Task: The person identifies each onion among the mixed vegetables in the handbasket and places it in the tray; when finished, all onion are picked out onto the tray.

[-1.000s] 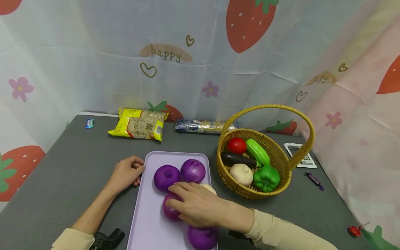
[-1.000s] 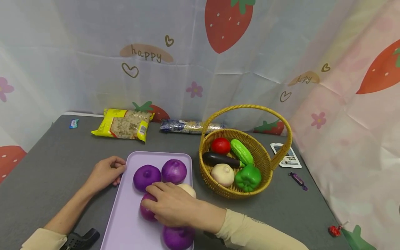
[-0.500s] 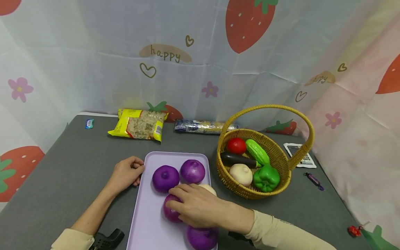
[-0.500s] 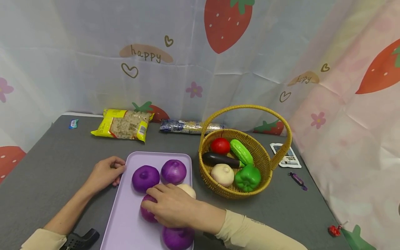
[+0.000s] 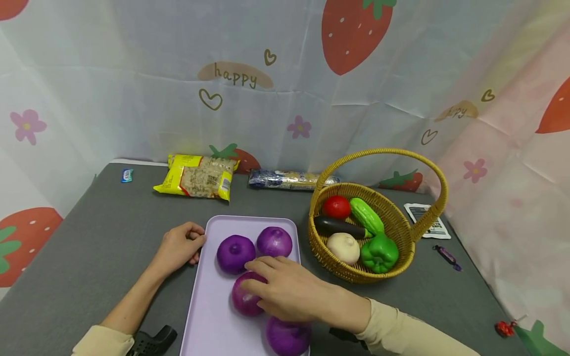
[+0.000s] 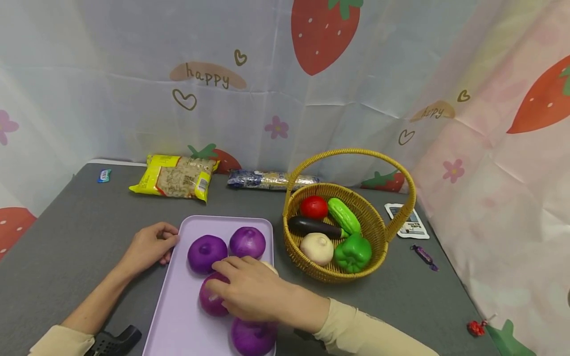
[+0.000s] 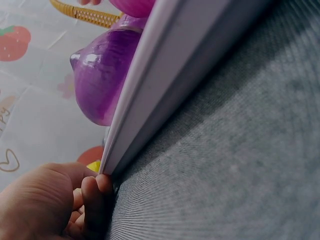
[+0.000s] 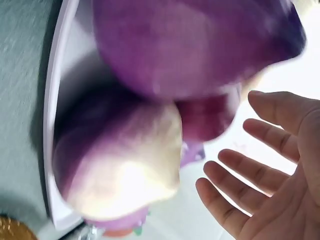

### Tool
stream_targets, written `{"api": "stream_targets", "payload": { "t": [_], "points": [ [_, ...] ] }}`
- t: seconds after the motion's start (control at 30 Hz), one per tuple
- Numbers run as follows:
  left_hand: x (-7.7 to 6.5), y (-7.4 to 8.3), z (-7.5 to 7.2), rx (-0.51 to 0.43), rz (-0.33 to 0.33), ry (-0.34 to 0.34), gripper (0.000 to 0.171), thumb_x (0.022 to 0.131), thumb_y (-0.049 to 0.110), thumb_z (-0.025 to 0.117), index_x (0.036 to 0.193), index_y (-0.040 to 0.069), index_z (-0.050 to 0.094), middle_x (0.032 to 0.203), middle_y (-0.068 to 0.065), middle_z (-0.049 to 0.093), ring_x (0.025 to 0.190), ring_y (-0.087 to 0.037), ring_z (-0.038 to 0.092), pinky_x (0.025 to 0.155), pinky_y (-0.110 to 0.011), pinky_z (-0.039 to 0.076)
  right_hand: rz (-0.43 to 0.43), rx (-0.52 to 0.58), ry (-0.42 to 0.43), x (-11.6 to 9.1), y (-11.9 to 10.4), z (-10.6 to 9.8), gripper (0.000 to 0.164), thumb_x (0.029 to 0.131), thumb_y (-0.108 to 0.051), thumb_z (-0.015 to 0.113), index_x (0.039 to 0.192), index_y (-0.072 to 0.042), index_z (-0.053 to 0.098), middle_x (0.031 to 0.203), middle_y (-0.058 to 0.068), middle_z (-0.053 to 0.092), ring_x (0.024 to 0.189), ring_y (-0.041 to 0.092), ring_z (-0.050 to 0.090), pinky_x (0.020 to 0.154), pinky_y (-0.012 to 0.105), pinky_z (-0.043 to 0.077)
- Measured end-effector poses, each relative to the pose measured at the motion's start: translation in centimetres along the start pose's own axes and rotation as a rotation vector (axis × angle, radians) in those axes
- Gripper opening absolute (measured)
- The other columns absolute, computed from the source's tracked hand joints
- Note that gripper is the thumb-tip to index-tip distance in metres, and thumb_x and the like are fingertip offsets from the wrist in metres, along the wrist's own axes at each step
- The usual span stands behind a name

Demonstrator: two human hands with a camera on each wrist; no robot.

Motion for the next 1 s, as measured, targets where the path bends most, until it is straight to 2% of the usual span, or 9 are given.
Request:
{"api": "stream_targets", "payload": {
  "t": [0.27, 0.37, 0.47, 0.63, 0.73, 0.83, 1.0],
  "points": [
    [0.0, -0.2, -0.1, -0.018, -0.009, -0.002, 0.019, 0.091, 0.012, 0.058, 0.105, -0.001, 0.062, 0.077, -0.008, 0.067, 0.047, -0.01, 0.06, 0.046, -0.029, 0.055, 0.067, 0.057, 0.197, -2.5, 3.4, -1.6, 0.04, 0.084, -0.028, 0.074, 0.121, -0.019, 0.062, 0.127, 0.006, 0.061, 0.114, 0.021, 0.061, 0.09, 0.034, 0.055],
    [-0.1, -0.1, -0.1, -0.014, -0.014, -0.007, 0.02, 0.091, 0.012, 0.058, 0.106, -0.001, 0.062, 0.077, -0.008, 0.067, 0.048, -0.011, 0.06, 0.047, -0.029, 0.055, 0.144, 0.069, 0.239, -4.0, 5.3, -2.0, 0.042, 0.083, -0.026, 0.076, 0.121, -0.016, 0.063, 0.127, 0.009, 0.061, 0.114, 0.023, 0.061, 0.09, 0.037, 0.056],
    [-0.1, 0.0, -0.2, -0.011, -0.017, -0.015, 0.021, 0.092, 0.013, 0.058, 0.106, -0.001, 0.062, 0.078, -0.008, 0.067, 0.049, -0.012, 0.061, 0.048, -0.029, 0.055, 0.265, 0.068, 0.266, -5.8, 7.4, -2.3, 0.042, 0.083, -0.025, 0.076, 0.122, -0.014, 0.064, 0.128, 0.012, 0.061, 0.115, 0.026, 0.061, 0.092, 0.042, 0.055],
    [0.0, 0.2, -0.1, -0.003, -0.016, -0.021, 0.021, 0.092, 0.014, 0.057, 0.107, -0.001, 0.062, 0.078, -0.009, 0.067, 0.049, -0.012, 0.061, 0.048, -0.029, 0.055, 0.493, 0.055, 0.256, -9.0, 10.7, -1.7, 0.045, 0.084, -0.027, 0.075, 0.125, -0.011, 0.062, 0.125, 0.012, 0.063, 0.109, 0.03, 0.064, 0.09, 0.048, 0.055],
    [0.1, 0.3, -0.1, -0.001, -0.016, -0.021, 0.021, 0.092, 0.014, 0.057, 0.107, -0.001, 0.062, 0.078, -0.008, 0.067, 0.049, -0.012, 0.061, 0.048, -0.029, 0.055, 0.588, 0.074, 0.225, -10.6, 12.2, -0.8, 0.047, 0.086, -0.028, 0.073, 0.127, -0.009, 0.06, 0.123, 0.012, 0.063, 0.103, 0.031, 0.065, 0.085, 0.049, 0.056],
    [0.0, 0.3, -0.1, -0.005, -0.016, -0.022, 0.022, 0.091, 0.013, 0.057, 0.107, -0.001, 0.061, 0.078, -0.009, 0.067, 0.049, -0.012, 0.061, 0.048, -0.029, 0.055, 0.65, 0.093, 0.175, -11.6, 13.1, 0.0, 0.048, 0.088, -0.03, 0.07, 0.13, -0.009, 0.059, 0.122, 0.013, 0.063, 0.101, 0.031, 0.066, 0.082, 0.05, 0.056],
    [-0.1, 0.1, -0.1, -0.009, -0.013, -0.019, 0.021, 0.092, 0.013, 0.057, 0.107, -0.002, 0.061, 0.078, -0.009, 0.066, 0.05, -0.012, 0.061, 0.048, -0.029, 0.055, 0.682, 0.131, 0.046, -12.3, 13.7, 1.3, 0.05, 0.09, -0.035, 0.068, 0.131, -0.008, 0.058, 0.122, 0.015, 0.063, 0.102, 0.034, 0.066, 0.083, 0.055, 0.054]
  ]
}}
Point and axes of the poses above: each hand's wrist, its own x-axis towards the middle knuckle, its own z-axis out of the palm, y = z × x, the point moved 5 cm from there along x, towards the middle knuckle
